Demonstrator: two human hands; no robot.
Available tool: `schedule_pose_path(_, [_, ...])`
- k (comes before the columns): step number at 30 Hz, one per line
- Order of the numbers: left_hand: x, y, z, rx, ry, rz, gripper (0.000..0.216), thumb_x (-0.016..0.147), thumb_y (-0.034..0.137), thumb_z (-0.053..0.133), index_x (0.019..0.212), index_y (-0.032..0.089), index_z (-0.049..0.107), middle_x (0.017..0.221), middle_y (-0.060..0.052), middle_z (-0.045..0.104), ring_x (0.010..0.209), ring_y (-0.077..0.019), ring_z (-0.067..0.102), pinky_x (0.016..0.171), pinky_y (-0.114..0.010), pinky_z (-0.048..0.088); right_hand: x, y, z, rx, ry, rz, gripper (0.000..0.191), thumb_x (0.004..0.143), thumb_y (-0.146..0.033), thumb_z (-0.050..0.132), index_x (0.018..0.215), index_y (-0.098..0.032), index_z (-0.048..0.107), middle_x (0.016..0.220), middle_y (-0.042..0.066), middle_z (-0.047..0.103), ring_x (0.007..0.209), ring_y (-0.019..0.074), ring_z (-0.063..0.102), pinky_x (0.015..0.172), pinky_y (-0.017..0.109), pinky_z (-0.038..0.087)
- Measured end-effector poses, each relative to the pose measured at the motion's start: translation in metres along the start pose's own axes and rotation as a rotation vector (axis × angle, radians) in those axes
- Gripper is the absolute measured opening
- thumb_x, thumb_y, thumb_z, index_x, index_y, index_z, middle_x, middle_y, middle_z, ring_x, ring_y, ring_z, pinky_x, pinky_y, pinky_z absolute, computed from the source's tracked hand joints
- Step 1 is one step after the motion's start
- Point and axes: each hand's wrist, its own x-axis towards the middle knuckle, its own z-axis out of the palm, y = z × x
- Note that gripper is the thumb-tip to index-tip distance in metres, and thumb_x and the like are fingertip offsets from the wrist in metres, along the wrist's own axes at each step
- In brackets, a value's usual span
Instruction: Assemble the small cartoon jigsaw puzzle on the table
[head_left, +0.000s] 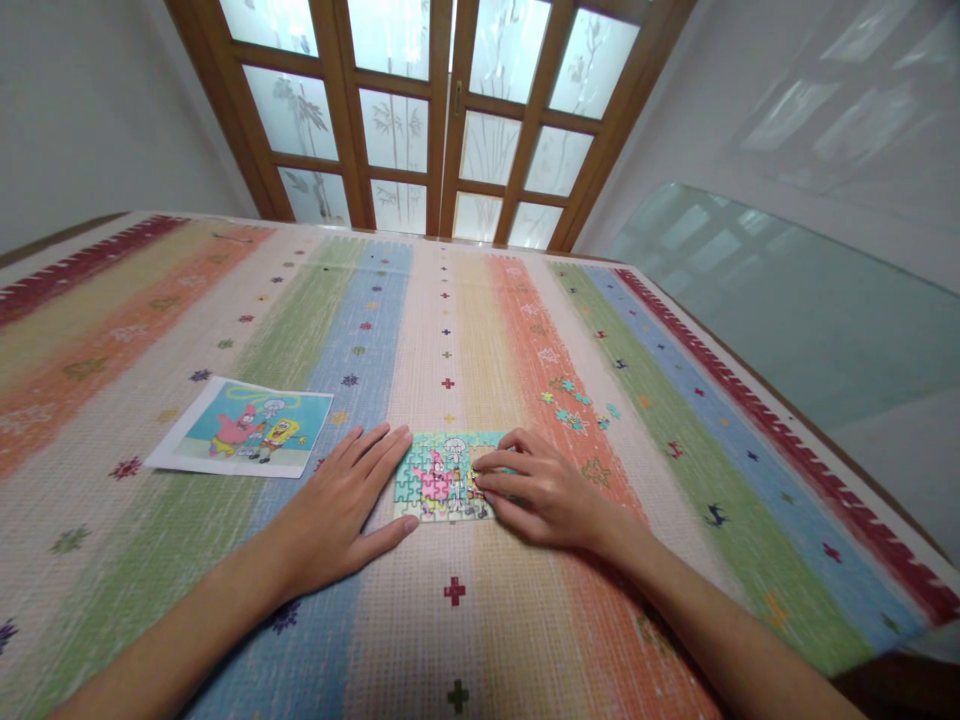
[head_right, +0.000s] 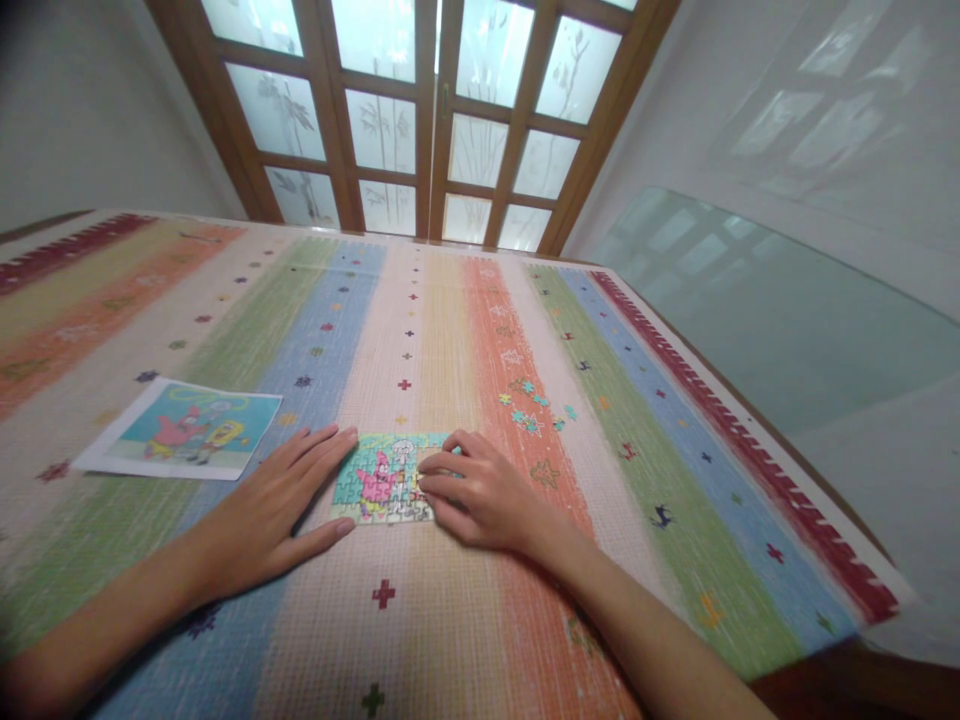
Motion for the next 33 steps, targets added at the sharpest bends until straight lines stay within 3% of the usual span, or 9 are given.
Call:
schedule_pose_path(20, [-0.0002,-0.0005,0.0,0.032,0.003,0.021,0.084,0.098,0.056,0.054,0.163,0.023,0.012,0.16,-0.013,0.042,0.146,-0.0357,0.04,0.121,-0.058,0.03,-0.0028,-0.0019,-0.0019,-0.111,-0.106,-0.003,0.023,0.103,-0.021,0.044,0.101,-0.02,0.067,0.109,0.008,0.068,0.094,0.0223,0.058,0.089,0.041,0.045])
schedule_pose_path(33, [-0.0002,-0.0012,0.0001,0.061,0.005,0.033,0.085,0.098,0.057,0.053,0.164,0.022,0.011,0.16,-0.014,0.043,0.145,-0.0357,0.042,0.12,-0.058,0.031,-0.0038,-0.0012,0.0048,-0.062,-0.029,0.005,0.026,0.108,-0.026,0.042,0.103,-0.019,0.067,0.108,0.006,0.071,0.098,0.0191,0.06,0.091,0.038,0.044])
